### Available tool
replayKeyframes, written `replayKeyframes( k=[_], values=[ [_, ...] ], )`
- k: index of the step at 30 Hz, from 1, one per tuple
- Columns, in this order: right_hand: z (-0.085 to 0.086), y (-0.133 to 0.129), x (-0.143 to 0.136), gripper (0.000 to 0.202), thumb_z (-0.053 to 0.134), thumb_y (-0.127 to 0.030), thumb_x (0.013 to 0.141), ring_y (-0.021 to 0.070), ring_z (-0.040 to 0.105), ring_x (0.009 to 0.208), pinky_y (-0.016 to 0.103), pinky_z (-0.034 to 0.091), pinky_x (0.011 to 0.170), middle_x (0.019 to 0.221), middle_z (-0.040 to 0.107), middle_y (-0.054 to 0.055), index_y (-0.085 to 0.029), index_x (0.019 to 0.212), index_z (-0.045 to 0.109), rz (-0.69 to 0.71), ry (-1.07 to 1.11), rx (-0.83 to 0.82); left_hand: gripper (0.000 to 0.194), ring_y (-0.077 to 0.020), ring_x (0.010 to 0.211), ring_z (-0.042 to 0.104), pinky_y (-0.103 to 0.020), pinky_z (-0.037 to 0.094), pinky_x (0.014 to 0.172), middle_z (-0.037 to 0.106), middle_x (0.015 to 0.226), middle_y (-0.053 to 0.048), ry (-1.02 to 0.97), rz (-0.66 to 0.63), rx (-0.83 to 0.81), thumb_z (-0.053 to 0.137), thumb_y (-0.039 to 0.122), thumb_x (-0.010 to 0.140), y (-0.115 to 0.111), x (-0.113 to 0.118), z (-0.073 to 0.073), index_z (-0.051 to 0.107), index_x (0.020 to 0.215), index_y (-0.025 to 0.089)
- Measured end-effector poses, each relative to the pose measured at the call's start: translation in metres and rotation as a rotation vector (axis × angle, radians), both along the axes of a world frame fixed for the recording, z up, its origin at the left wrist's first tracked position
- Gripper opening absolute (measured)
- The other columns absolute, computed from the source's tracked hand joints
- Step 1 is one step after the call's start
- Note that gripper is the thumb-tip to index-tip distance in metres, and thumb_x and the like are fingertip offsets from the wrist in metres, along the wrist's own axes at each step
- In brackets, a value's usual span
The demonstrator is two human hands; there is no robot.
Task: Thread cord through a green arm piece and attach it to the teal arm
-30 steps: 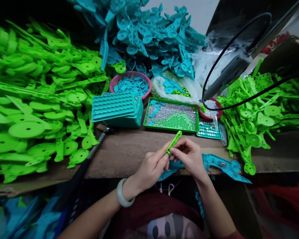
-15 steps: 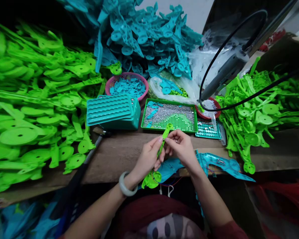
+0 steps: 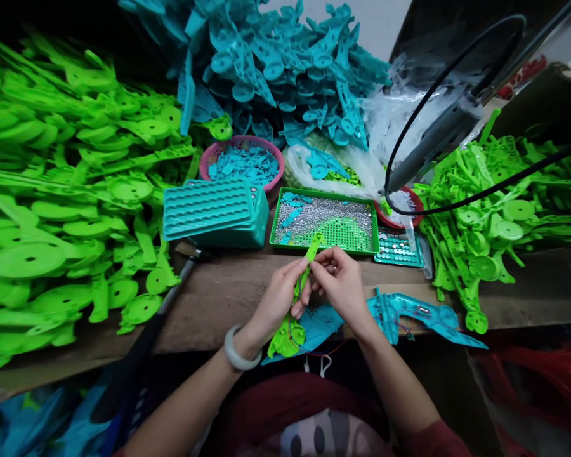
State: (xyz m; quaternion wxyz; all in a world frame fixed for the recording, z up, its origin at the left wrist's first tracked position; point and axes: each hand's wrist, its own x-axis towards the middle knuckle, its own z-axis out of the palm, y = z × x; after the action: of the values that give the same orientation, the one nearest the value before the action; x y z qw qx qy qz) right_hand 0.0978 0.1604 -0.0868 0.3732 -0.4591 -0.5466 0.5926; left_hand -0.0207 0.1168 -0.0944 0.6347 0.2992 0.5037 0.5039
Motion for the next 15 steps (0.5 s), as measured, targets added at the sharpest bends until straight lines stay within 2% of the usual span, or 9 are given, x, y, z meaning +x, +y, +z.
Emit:
replayKeyframes(
  k=[5,7,9,12,15],
  values=[
    [-0.005,0.002,-0.004,0.014,0.064,-0.031,0.083,0.0114,0.059,0.048,0.021,0.045,0.043,0.063,0.058,-0.004,-0.02,0.08,0.055,0.007,-0.047,0.015,0.046,-0.0064,0.027,0.036,-0.019,0.028,0.033,0.048,0.038,0.004,0.088,0.038,-0.017,0.048,0.045,0.093,0.003,-0.004,0.002,0.053,0.056,0.018],
    [-0.003,-0.003,-0.004,0.011,0.062,-0.029,0.085,0.0114,0.059,0.051,0.022,0.046,0.046,0.067,0.06,-0.003,-0.02,0.084,0.056,0.02,-0.087,0.07,0.051,-0.0055,0.029,0.037,-0.019,0.029,0.037,0.044,0.036,0.003,0.11,0.049,-0.024,0.047,0.042,0.093,0.004,-0.006,0.002,0.049,0.049,0.017],
    [0.001,-0.014,-0.001,0.005,0.059,-0.025,0.089,0.0125,0.061,0.059,0.023,0.05,0.053,0.076,0.062,0.0,-0.02,0.088,0.057,0.035,-0.167,0.233,0.049,-0.005,0.03,0.035,-0.019,0.028,0.037,0.042,0.037,0.005,0.102,0.065,-0.033,0.048,0.042,0.093,0.006,-0.008,0.001,0.053,0.052,0.017],
    [0.003,-0.037,0.016,0.006,0.052,-0.018,0.095,0.0171,0.063,0.079,0.028,0.054,0.068,0.09,0.063,0.006,-0.018,0.097,0.058,0.067,-0.374,0.639,0.036,-0.0048,0.031,0.031,-0.019,0.022,0.037,0.042,0.043,0.008,0.06,0.121,-0.04,0.053,0.046,0.092,0.009,-0.011,-0.001,0.068,0.084,0.014],
    [-0.007,-0.049,0.045,0.012,0.053,-0.017,0.097,0.0229,0.062,0.09,0.034,0.055,0.077,0.1,0.064,0.013,-0.014,0.107,0.059,0.159,-0.641,0.976,0.041,-0.005,0.033,0.03,-0.02,0.022,0.038,0.041,0.046,0.009,0.035,0.183,-0.016,0.053,0.05,0.092,0.011,-0.013,-0.003,0.068,0.105,0.014]
  ],
)
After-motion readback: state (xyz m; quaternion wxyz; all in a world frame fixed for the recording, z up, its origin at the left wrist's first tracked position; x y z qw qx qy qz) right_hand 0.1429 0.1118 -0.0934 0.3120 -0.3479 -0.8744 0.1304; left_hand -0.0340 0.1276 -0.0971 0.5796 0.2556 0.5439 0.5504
